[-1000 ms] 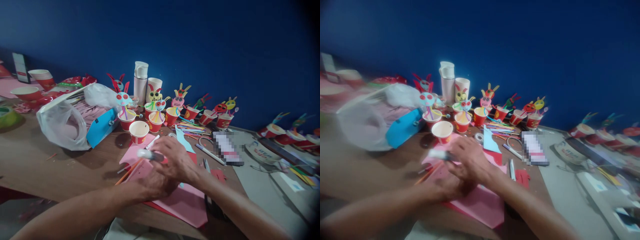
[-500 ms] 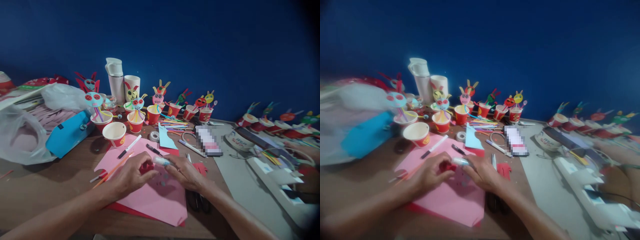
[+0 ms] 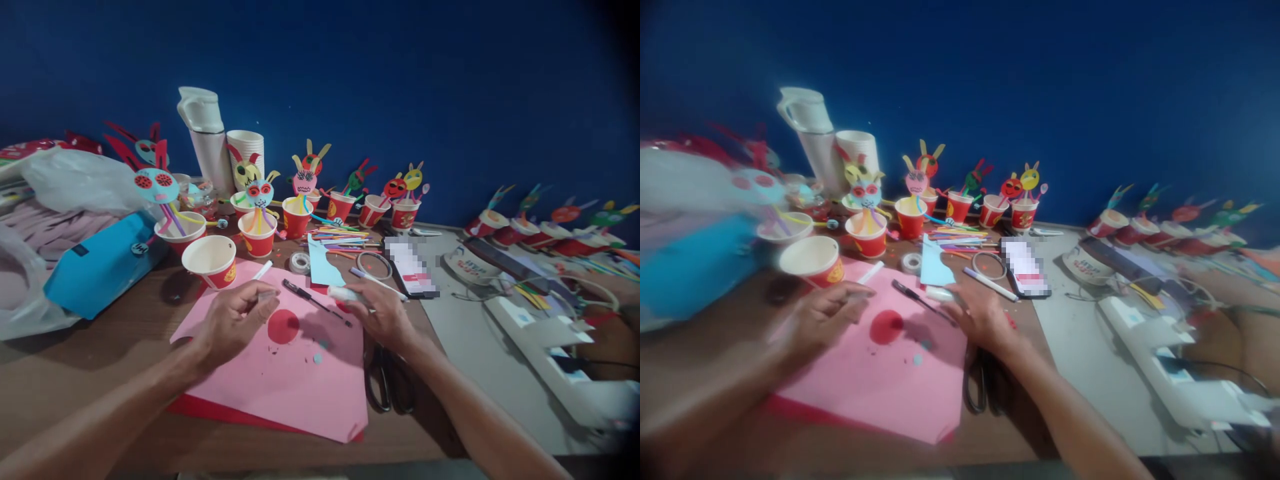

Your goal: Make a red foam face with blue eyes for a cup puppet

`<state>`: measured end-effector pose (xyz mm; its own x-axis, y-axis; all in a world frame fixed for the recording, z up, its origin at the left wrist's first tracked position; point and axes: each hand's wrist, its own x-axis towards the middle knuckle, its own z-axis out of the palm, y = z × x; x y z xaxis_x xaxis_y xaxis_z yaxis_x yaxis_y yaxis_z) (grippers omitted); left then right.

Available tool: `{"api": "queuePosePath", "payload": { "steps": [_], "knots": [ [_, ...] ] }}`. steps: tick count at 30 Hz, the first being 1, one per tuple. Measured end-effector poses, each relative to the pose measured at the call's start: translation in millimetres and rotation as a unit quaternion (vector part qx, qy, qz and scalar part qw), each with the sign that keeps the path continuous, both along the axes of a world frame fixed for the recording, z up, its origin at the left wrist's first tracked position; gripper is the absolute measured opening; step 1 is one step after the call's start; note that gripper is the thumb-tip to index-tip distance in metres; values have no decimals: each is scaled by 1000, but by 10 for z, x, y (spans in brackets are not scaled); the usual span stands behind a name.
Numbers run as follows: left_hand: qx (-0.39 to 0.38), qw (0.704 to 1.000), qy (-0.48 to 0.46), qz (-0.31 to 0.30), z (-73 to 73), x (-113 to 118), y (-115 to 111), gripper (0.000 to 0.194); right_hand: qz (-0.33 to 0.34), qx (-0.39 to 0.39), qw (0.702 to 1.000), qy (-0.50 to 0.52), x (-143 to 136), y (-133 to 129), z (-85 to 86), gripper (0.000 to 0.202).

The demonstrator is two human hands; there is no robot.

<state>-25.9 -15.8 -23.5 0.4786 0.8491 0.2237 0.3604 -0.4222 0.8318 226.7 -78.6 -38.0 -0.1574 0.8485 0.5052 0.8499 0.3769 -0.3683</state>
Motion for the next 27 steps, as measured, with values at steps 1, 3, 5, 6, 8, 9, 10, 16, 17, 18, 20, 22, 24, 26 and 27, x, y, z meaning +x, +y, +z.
{"api": "queuePosePath", "payload": {
  "steps": [1,3,5,6,8,9,10,16,17,18,20,22,24,26,27],
  "knots": [
    [-17,1000,4,-4,17,3,3,21,-13,-9,999,28,39,4,4,30],
    [-56,998,12,-18,37,34,-17,16,-21,-52,994,89,67,5,6,27],
    [-106,994,10,-26,42,77,-50,10,-26,-106,984,143,39,-2,-1,24],
    [-133,991,8,-30,40,93,-63,7,-28,-125,978,162,14,-8,-6,24],
    [-186,981,-1,-50,30,106,-73,10,-24,-146,971,188,-43,-26,-7,23],
    [-208,976,-9,-65,22,104,-69,12,-15,-153,969,195,-68,-36,-3,23],
    [-224,971,-21,-80,12,98,-61,13,-3,-160,967,200,-91,-47,5,24],
    [-231,966,-45,-102,-22,85,-34,19,42,-201,949,240,-166,-111,29,26],
    [-228,968,-32,-96,-19,92,-42,26,50,-201,947,245,-173,-119,21,25],
    [-224,970,-24,-90,-15,101,-52,30,57,-200,946,249,-179,-125,11,25],
    [-224,971,-28,-81,-14,123,-74,28,63,-199,944,256,-189,-134,-11,24],
    [-239,968,-51,-66,-23,153,-90,16,61,-205,942,259,-198,-141,-24,23],
    [-266,959,-81,-49,-32,193,-103,16,56,-217,941,255,-211,-151,-19,24],
    [-309,943,-117,-45,-27,246,-126,28,56,-225,942,244,-236,-167,6,25],
    [-337,930,-138,-53,-17,279,-146,32,56,-228,942,238,-254,-178,24,26]
  ]
}}
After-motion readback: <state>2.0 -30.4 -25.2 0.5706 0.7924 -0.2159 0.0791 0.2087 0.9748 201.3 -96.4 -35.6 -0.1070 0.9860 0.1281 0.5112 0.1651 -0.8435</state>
